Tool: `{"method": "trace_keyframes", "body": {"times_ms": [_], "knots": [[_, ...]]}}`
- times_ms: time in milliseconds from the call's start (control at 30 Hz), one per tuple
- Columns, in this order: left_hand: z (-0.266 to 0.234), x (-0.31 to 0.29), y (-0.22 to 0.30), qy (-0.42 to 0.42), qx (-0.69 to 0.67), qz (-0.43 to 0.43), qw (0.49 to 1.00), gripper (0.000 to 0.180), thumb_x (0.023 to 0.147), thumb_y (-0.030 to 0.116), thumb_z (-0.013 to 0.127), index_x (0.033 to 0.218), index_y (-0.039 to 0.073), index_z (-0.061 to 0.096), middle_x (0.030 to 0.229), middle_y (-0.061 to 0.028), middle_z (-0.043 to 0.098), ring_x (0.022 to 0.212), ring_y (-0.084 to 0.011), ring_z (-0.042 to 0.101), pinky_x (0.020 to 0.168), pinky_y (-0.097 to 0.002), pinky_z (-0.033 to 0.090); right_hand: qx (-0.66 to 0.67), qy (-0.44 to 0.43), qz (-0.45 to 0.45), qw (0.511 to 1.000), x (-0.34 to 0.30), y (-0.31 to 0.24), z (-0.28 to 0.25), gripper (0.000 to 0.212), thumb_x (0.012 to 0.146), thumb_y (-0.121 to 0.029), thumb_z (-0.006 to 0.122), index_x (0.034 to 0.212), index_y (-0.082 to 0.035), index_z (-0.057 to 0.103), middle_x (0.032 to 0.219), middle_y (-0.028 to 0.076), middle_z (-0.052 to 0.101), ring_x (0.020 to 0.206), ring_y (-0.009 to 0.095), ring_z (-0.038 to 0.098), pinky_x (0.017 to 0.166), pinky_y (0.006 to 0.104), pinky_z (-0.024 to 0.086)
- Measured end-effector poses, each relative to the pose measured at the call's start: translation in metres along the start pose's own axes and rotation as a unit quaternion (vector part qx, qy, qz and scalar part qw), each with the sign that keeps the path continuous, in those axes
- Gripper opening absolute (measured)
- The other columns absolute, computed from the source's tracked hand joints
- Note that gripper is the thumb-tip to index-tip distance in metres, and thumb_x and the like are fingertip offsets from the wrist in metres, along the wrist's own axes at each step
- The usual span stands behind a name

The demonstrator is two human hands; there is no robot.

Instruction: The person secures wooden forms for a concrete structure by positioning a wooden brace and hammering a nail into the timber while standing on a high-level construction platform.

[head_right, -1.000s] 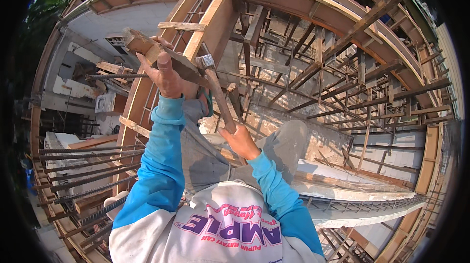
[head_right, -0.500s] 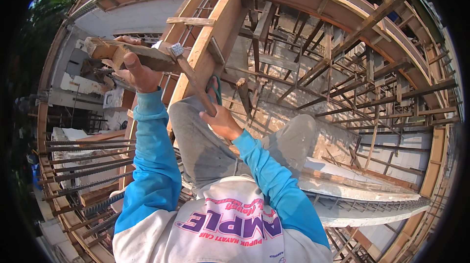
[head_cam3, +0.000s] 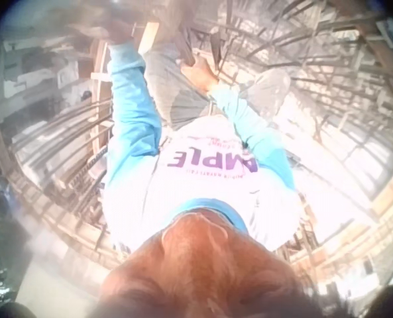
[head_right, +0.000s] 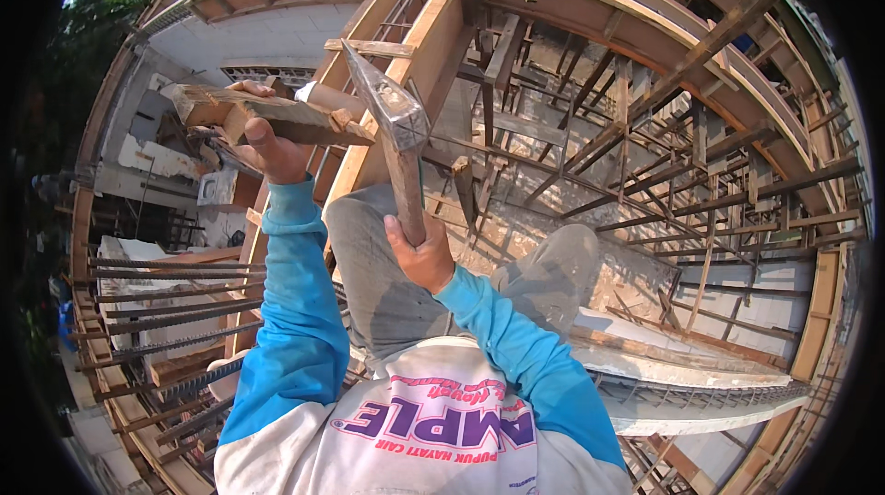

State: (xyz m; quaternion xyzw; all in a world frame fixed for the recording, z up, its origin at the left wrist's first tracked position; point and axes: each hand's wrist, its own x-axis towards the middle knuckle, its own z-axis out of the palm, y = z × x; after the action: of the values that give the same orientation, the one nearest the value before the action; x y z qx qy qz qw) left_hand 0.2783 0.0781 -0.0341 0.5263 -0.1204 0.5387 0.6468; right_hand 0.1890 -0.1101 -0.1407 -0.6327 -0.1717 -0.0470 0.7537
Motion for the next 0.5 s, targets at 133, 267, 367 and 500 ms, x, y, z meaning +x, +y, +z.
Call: {"method": "trace_keyframes", "body": {"times_ms": [133,267,367,500], "knots": [[0.003,0.0,-0.006,-0.029,-0.003,-0.002,1.0,0.078,0.072,0.051,0.073,0.123,0.004,0.039,0.101,-0.006,0.049,0.096,-0.0169,0.047,0.09,-0.0334,0.038,-0.098,-0.148,0.262,0.948,-0.006,0.035,-0.003,0.028,0.09,-0.022,0.059,0.073,-0.002,0.049,0.058,0.004,0.043,0.056,0.015,0.043,0.054,0.0298,0.038],[-0.004,-0.003,-0.003,-0.044,-0.008,-0.006,0.999,0.075,0.073,0.05,0.072,0.122,0.005,0.039,0.1,-0.0056,0.048,0.095,-0.0163,0.047,0.089,-0.0326,0.039,0.198,-0.232,0.516,0.801,0.013,0.006,-0.031,0.027,0.088,-0.025,0.062,0.074,-0.007,0.048,0.054,-0.002,0.041,0.044,0.009,0.039,0.041,0.0266,0.034],[0.0,-0.002,-0.008,-0.04,0.017,-0.006,0.999,0.081,0.07,0.051,0.073,0.126,0.005,0.036,0.101,-0.0056,0.047,0.094,-0.016,0.047,0.085,-0.0316,0.041,0.185,-0.215,0.473,0.834,0.02,-0.016,-0.034,0.025,0.089,-0.024,0.062,0.076,-0.009,0.047,0.053,-0.005,0.036,0.04,0.007,0.034,0.037,0.0248,0.029],[0.003,-0.001,-0.009,-0.053,0.029,-0.021,0.998,0.08,0.07,0.049,0.073,0.126,0.004,0.038,0.102,-0.0055,0.048,0.094,-0.016,0.048,0.084,-0.0308,0.041,0.109,-0.175,0.174,0.963,0.021,-0.062,-0.027,0.022,0.091,-0.016,0.061,0.084,-0.007,0.042,0.054,-0.004,0.037,0.045,0.006,0.036,0.042,0.0237,0.031]]}}
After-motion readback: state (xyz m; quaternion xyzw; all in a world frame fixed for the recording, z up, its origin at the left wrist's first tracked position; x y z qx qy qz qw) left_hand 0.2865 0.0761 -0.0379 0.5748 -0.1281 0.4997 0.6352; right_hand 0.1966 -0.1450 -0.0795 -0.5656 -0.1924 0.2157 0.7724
